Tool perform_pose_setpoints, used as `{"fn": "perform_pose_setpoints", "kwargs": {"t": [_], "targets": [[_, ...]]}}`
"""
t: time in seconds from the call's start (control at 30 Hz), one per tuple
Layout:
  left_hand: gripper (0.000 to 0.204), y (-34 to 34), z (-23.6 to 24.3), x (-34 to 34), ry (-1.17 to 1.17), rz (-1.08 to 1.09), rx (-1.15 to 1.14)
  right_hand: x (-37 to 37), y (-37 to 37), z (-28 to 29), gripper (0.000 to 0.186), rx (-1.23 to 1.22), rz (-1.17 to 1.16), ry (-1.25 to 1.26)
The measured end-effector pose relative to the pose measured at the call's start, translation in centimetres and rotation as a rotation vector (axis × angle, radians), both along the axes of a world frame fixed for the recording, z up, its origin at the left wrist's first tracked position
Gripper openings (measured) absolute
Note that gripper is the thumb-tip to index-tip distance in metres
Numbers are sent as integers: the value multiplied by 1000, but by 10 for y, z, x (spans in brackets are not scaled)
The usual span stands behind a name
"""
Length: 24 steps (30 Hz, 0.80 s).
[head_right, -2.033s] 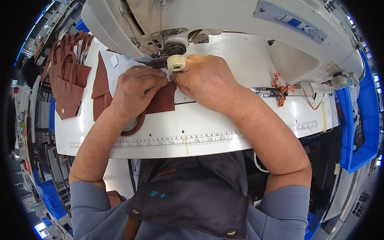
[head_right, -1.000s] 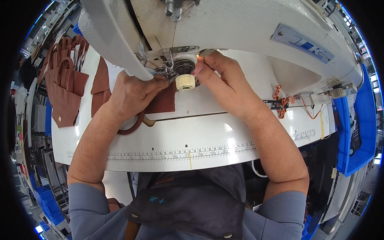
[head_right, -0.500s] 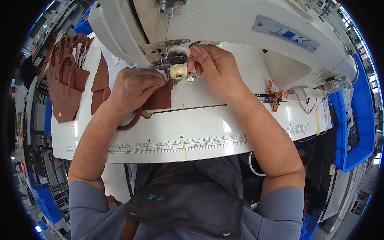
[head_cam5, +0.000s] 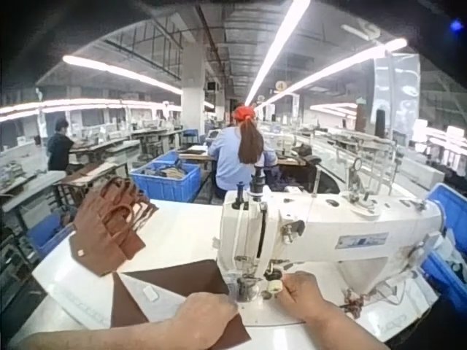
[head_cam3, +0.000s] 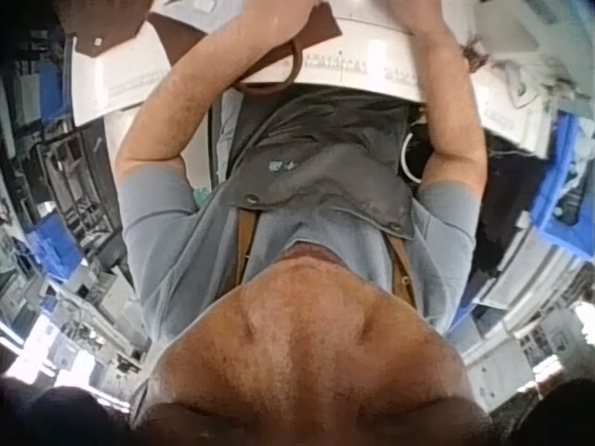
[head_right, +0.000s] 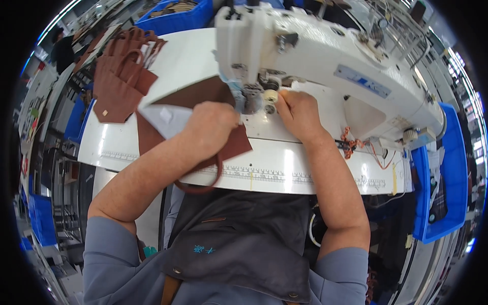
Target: The recorder uses a sewing machine to join pieces of a leather bag together, repeating the process for multiple units.
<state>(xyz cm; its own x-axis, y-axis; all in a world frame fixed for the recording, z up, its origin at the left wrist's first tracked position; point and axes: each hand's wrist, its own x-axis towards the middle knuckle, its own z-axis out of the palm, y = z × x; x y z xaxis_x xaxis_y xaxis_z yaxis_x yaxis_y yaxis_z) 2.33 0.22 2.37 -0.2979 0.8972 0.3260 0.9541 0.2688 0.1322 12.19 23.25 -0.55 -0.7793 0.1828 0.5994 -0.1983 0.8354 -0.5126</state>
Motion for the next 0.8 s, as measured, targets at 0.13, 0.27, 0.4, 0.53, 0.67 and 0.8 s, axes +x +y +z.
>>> {"fn": "perform_pose_setpoints", "kwargs": {"t": [0.13, 0.27, 0.4, 0.53, 0.67, 0.8], "targets": [[13, -30, 22, 9, -342, -93, -86, 17, -20, 13, 27, 237, -10, -114], [10, -82, 45, -30, -879, -44, 173, 30, -47, 30, 21, 88, 127, -332], [6, -152, 12, -69, -1405, 205, 781, 42, -65, 19, 30, -109, 451, -306], [11, -170, -29, -59, -1472, 577, 978, 48, -96, 16, 41, -1329, 821, -459], [13, -178, -46, -35, -1553, 656, 1109, 39, -130, 26, 49, -1283, 313, -468], [32, -181, -33, -7, -1427, 633, 1069, 40, -126, 28, 49, -1592, 204, -533]]}}
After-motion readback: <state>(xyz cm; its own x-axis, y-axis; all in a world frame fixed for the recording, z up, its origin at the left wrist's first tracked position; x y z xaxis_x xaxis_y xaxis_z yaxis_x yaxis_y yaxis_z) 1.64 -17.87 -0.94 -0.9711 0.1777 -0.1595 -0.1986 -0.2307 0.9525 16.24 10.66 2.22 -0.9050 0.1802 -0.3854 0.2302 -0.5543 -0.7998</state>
